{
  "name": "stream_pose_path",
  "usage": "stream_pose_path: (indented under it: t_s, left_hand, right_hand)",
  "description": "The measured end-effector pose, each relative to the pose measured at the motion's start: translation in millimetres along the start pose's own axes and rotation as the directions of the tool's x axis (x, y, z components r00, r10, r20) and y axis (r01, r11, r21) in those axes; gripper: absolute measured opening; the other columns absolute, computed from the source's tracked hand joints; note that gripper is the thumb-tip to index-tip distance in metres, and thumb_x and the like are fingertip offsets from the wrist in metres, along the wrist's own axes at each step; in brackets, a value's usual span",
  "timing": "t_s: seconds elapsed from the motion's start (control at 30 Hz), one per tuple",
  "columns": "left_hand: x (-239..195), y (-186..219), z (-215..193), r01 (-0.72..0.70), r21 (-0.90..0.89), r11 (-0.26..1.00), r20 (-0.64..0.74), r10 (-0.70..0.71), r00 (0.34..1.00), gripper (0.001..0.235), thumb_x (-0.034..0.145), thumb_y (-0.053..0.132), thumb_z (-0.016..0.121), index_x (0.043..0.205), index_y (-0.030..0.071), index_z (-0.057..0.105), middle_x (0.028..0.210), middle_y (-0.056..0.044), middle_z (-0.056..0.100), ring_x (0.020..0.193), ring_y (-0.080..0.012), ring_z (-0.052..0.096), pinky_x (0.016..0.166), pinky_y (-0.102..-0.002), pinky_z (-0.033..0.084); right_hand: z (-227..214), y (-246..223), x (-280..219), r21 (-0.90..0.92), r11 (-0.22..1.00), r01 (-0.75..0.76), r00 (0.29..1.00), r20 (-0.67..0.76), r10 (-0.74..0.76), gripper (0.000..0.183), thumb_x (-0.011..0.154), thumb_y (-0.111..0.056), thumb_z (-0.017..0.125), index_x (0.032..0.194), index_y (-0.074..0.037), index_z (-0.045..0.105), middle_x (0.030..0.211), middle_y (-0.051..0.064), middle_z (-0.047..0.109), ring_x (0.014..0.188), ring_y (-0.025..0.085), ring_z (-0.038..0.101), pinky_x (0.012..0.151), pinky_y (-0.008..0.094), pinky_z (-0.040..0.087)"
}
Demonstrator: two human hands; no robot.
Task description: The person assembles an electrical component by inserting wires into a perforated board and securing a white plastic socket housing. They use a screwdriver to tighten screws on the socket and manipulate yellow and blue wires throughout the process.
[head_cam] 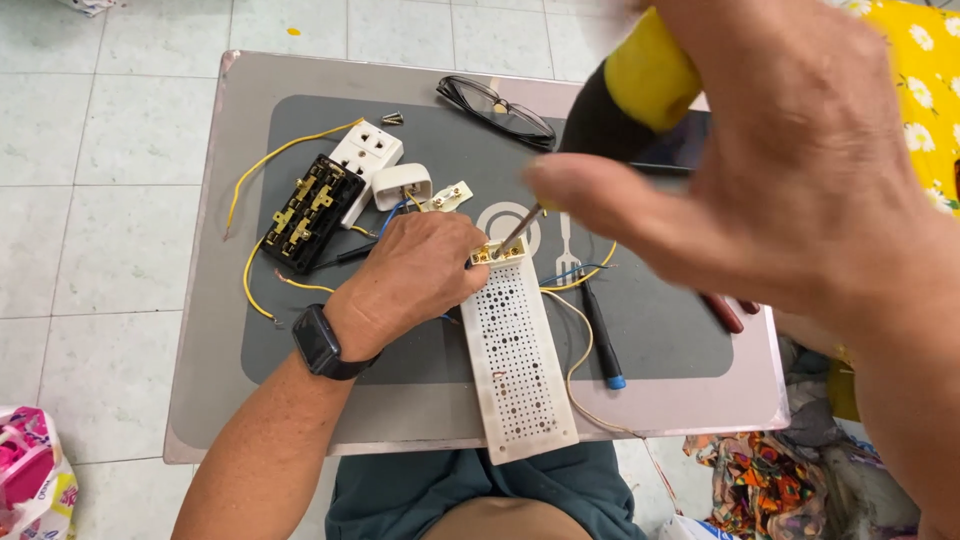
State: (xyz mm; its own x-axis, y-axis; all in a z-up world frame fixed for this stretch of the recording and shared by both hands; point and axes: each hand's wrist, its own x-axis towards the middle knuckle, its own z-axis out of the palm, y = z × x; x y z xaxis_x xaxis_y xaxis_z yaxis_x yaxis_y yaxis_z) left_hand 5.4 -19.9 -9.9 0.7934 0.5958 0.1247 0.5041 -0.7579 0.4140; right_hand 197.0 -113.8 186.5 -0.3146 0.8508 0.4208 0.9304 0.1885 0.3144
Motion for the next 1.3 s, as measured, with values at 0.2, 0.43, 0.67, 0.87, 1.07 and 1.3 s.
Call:
stream_pose_path:
  t_s: [0.2, 0.43, 0.67, 0.87, 1.07, 1.3]
  left_hand:
    - [0.4, -0.7, -0.7, 0.008, -0.005, 1.0, 0.042, -0.008, 0.999, 0.027, 0.078, 0.019, 0.055, 0.059, 0.008, 0.04, 0.064, -0.008, 0.052, 0.06, -0.0348, 0.049, 0.055, -0.049, 0.038]
    - [1.1, -3.2, 1.2, 0.004, -0.006, 1.0, 0.044, -0.004, 0.999, 0.026, 0.08, 0.02, 0.057, 0.061, 0.008, 0.046, 0.069, -0.007, 0.057, 0.066, -0.0348, 0.054, 0.06, -0.048, 0.043]
    - [0.6, -0.7, -0.4, 0.001, -0.008, 1.0, 0.043, -0.001, 0.999, 0.032, 0.083, 0.02, 0.056, 0.058, 0.008, 0.039, 0.064, -0.007, 0.053, 0.061, -0.032, 0.051, 0.058, -0.047, 0.04]
    - [-0.3, -0.5, 0.6, -0.017, 0.008, 1.0, 0.018, 0.017, 1.0, 0.03, 0.083, 0.02, 0.058, 0.06, 0.006, 0.044, 0.068, -0.008, 0.056, 0.065, -0.0352, 0.055, 0.059, -0.049, 0.042]
    - [-0.1, -2.0, 8.3, -0.017, 0.019, 1.0, -0.002, 0.017, 1.0, 0.028, 0.082, 0.024, 0.062, 0.062, 0.008, 0.05, 0.073, -0.007, 0.059, 0.069, -0.037, 0.058, 0.058, -0.05, 0.043]
    - [0.8, -3.8, 17.3, -0.018, 0.078, 0.997, -0.037, 0.021, 0.999, 0.026, 0.081, 0.021, 0.063, 0.062, 0.008, 0.049, 0.065, -0.009, 0.055, 0.063, -0.0393, 0.058, 0.052, -0.051, 0.043]
  right_hand:
    - [6.2, 5.4, -3.0, 0.307, 0.95, 0.052, 0.997, 0.035, -0.066, 0.055, 0.1, -0.04, 0.078, 0.129, 0.003, 0.062, 0.098, 0.015, 0.058, 0.086, 0.037, 0.053, 0.076, 0.046, 0.037]
    - [-15.8, -4.8, 7.1, 0.448, 0.893, 0.043, 0.995, 0.061, -0.079, 0.057, 0.09, -0.021, 0.07, 0.138, 0.007, 0.056, 0.098, 0.013, 0.066, 0.09, 0.036, 0.057, 0.083, 0.047, 0.038]
    - [-6.9, -5.5, -6.0, 0.092, 0.995, 0.045, 0.999, 0.007, -0.046, 0.069, 0.108, -0.056, 0.092, 0.146, -0.003, 0.068, 0.1, 0.01, 0.067, 0.085, 0.037, 0.066, 0.064, 0.047, 0.04]
    - [-6.1, -6.8, -10.6, 0.114, 0.992, 0.055, 0.998, -0.005, -0.055, 0.061, 0.111, -0.051, 0.089, 0.141, -0.003, 0.069, 0.099, 0.009, 0.067, 0.086, 0.034, 0.066, 0.065, 0.045, 0.041]
    - [-6.9, -11.1, -8.5, 0.134, 0.988, 0.075, 0.997, -0.028, -0.072, 0.052, 0.113, -0.047, 0.086, 0.136, -0.003, 0.07, 0.097, 0.008, 0.067, 0.086, 0.032, 0.067, 0.066, 0.044, 0.041]
    - [-9.7, -16.3, -8.3, 0.148, 0.985, 0.09, 0.995, -0.045, -0.084, 0.044, 0.116, -0.042, 0.083, 0.132, -0.003, 0.071, 0.096, 0.007, 0.067, 0.086, 0.029, 0.068, 0.067, 0.042, 0.042]
